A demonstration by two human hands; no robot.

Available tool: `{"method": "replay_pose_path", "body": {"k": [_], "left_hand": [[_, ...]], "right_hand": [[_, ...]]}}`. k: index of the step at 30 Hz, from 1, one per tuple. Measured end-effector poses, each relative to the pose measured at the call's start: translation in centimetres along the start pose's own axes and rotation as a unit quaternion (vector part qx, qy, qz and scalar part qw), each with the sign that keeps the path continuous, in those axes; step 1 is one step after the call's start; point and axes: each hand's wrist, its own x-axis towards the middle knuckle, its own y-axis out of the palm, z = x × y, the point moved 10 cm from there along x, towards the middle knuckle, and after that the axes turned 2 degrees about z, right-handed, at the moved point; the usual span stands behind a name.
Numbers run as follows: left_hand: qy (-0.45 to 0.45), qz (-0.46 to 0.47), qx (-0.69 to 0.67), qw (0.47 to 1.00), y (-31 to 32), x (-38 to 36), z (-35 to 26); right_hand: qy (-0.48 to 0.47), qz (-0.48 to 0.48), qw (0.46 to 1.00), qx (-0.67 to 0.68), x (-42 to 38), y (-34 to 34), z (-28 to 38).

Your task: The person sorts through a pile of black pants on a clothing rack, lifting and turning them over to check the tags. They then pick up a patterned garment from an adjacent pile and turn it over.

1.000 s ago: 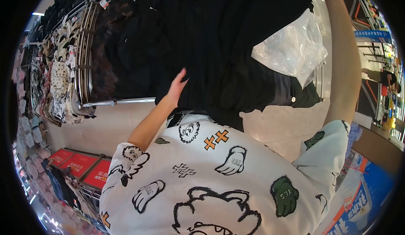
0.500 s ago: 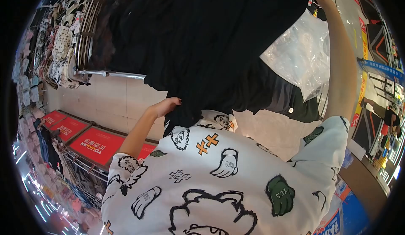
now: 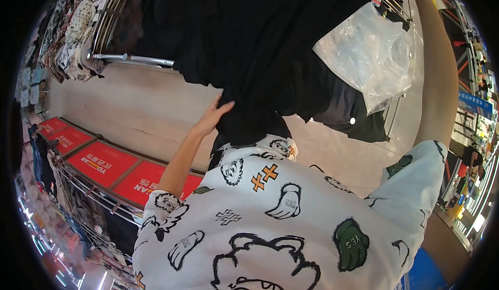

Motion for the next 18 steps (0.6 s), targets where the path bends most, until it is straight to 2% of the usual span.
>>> {"method": "replay_pose_path", "body": {"k": [2,4,6,7,8,9,10,11,14,15,16,17,18], "left_hand": [[0.037,-0.033,-0.053,0.997,-1.0,0.3,1.8],[0.097,-0.129,0.097,0.982,-3.3,0.7,3.3],[0.143,-0.207,0.232,0.940,-4.5,0.4,3.6],[0.196,-0.225,0.128,0.946,-4.3,0.1,3.1],[0.175,-0.218,0.008,0.960,-4.8,0.2,3.8],[0.152,-0.207,-0.112,0.960,-5.0,0.1,4.7],[0.129,-0.193,-0.230,0.945,-4.6,-0.1,4.8],[0.087,-0.195,-0.313,0.925,-4.1,-0.9,5.2],[0.063,-0.201,-0.165,0.964,-5.6,0.6,7.9],[0.054,-0.196,0.007,0.979,-3.8,-0.1,4.0],[0.088,-0.219,0.005,0.972,-3.4,0.6,3.7],[0.121,-0.242,0.002,0.963,-3.0,1.5,4.0],[0.155,-0.266,-0.001,0.952,-2.8,2.2,3.7]], "right_hand": [[-0.033,0.066,0.977,-0.198,-1.7,0.7,2.2],[-0.068,0.058,0.985,-0.145,-4.6,2.5,3.3],[-0.073,0.104,0.981,-0.148,-3.3,5.2,-2.1],[-0.042,0.134,0.983,-0.114,-4.0,5.9,-2.0],[-0.029,0.133,0.986,-0.100,-3.2,6.6,-4.5],[-0.008,0.159,0.985,-0.070,-3.9,6.5,-3.3],[0.013,0.184,0.982,-0.040,-4.6,6.4,-2.0],[-0.002,0.167,0.986,0.009,-3.5,6.3,-2.5],[-0.023,0.120,0.984,0.132,0.3,7.3,-6.5],[-0.019,0.105,0.982,0.155,1.5,7.9,-7.5],[-0.013,0.093,0.980,0.177,2.6,8.7,-8.4],[-0.058,0.120,0.976,0.170,3.8,10.5,-8.2],[-0.009,0.151,0.982,0.109,2.8,11.3,-5.4]]}}
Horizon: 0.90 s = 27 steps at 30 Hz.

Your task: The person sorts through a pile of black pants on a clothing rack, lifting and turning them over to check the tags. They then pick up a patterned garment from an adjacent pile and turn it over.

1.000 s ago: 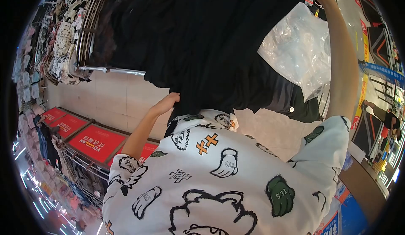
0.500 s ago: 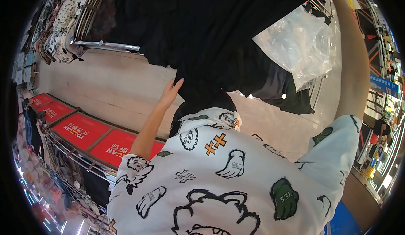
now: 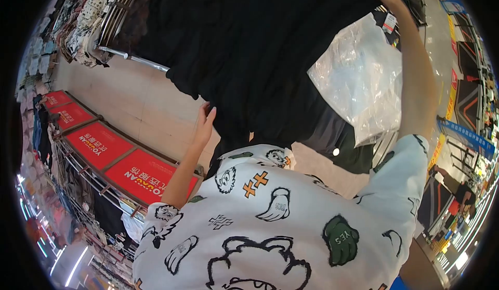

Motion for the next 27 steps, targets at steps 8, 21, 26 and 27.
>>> {"method": "replay_pose_path", "body": {"k": [8,21,26,27], "left_hand": [[-0.055,-0.068,0.252,0.964,3.0,-0.7,-1.0],[0.146,-0.136,0.366,0.909,6.0,-2.7,-14.5],[0.095,-0.096,0.409,0.902,7.1,-2.1,-12.3],[0.114,-0.121,0.371,0.914,6.8,-1.9,-12.8]], "right_hand": [[-0.001,-0.018,0.989,-0.145,11.1,14.4,-19.0],[-0.087,-0.308,0.894,-0.313,9.8,12.5,-8.6],[-0.137,-0.077,0.931,-0.330,7.7,23.3,-9.0],[-0.130,-0.094,0.928,-0.337,7.3,23.1,-8.7]]}}
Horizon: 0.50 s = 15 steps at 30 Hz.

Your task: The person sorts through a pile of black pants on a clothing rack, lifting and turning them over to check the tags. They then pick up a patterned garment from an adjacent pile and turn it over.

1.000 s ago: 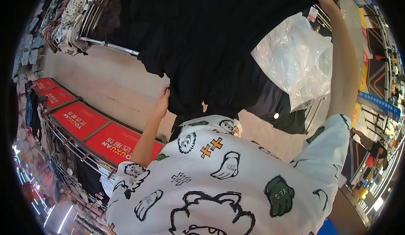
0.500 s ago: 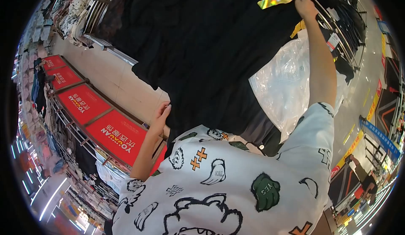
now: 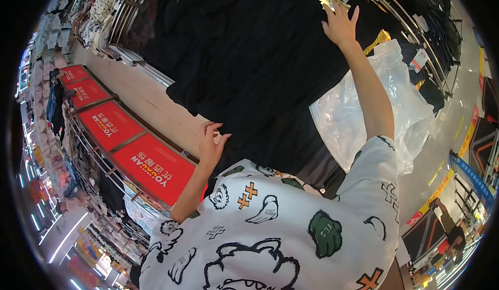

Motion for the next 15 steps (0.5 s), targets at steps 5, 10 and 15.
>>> {"method": "replay_pose_path", "body": {"k": [5,10,15], "left_hand": [[-0.020,-0.040,-0.031,0.998,-0.9,0.0,1.8],[-0.116,0.065,0.051,0.990,0.1,0.2,2.7],[0.093,-0.038,0.069,0.993,-3.4,2.9,-3.7]], "right_hand": [[-0.038,-0.060,0.996,0.052,-3.7,-5.7,5.9],[-0.029,0.024,0.989,0.142,-11.1,-3.4,9.3],[0.036,0.051,0.962,0.265,-16.8,-7.0,15.4]]}}
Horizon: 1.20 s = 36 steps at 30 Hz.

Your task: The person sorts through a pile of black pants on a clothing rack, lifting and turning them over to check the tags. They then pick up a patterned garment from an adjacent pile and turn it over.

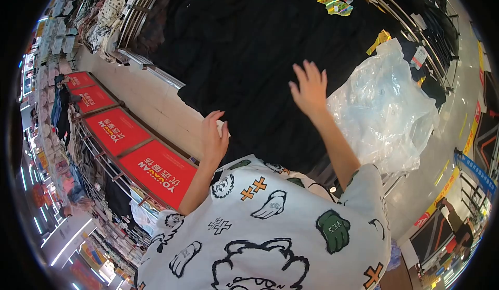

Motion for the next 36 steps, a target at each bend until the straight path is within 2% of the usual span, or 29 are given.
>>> {"method": "replay_pose_path", "body": {"k": [1,4,8,9,12,14,17,19,21,24,26,32,34,36], "left_hand": [[0.040,0.001,-0.005,0.999,-0.1,0.7,-1.0],[0.133,0.162,0.055,0.976,3.4,0.9,-0.9],[0.103,0.229,0.024,0.968,4.7,3.3,0.9],[0.120,0.233,0.032,0.964,4.6,4.3,0.8],[0.109,0.295,-0.052,0.948,5.0,7.8,1.8],[0.164,0.302,-0.057,0.937,5.0,11.1,2.7],[0.225,0.306,-0.042,0.924,4.8,16.8,4.0],[0.259,0.267,-0.046,0.927,4.6,21.3,4.7],[0.303,0.138,-0.035,0.942,3.7,26.5,5.4],[0.241,0.056,0.044,0.968,3.4,33.3,7.2],[0.196,0.049,0.060,0.978,4.8,36.4,9.5],[0.203,0.060,0.019,0.977,4.6,37.0,10.3],[0.181,0.076,-0.072,0.978,3.5,35.7,10.2],[0.183,0.092,-0.137,0.969,2.0,33.5,9.1]], "right_hand": [[-0.005,0.008,1.000,0.015,-1.3,1.2,1.5],[0.014,0.070,0.996,0.058,-4.0,4.5,5.7],[0.066,0.087,0.994,0.018,-5.3,7.3,7.7],[0.084,0.091,0.992,0.012,-5.2,7.4,7.6],[0.154,0.102,0.983,0.019,-4.8,6.7,7.3],[0.214,0.112,0.970,0.017,-5.0,6.0,7.3],[0.329,0.086,0.939,0.059,-6.0,5.4,8.4],[0.371,0.073,0.923,0.075,-6.8,6.0,10.0],[0.377,0.068,0.922,0.044,-6.8,6.7,13.2],[0.398,0.064,0.915,0.032,-5.8,7.2,16.7],[0.412,0.051,0.909,0.028,-5.1,7.1,18.3],[0.413,0.024,0.909,0.053,-2.3,7.7,21.4],[0.403,0.019,0.914,0.046,-0.9,7.5,22.0],[0.390,0.003,0.914,0.111,0.7,7.6,22.4]]}}
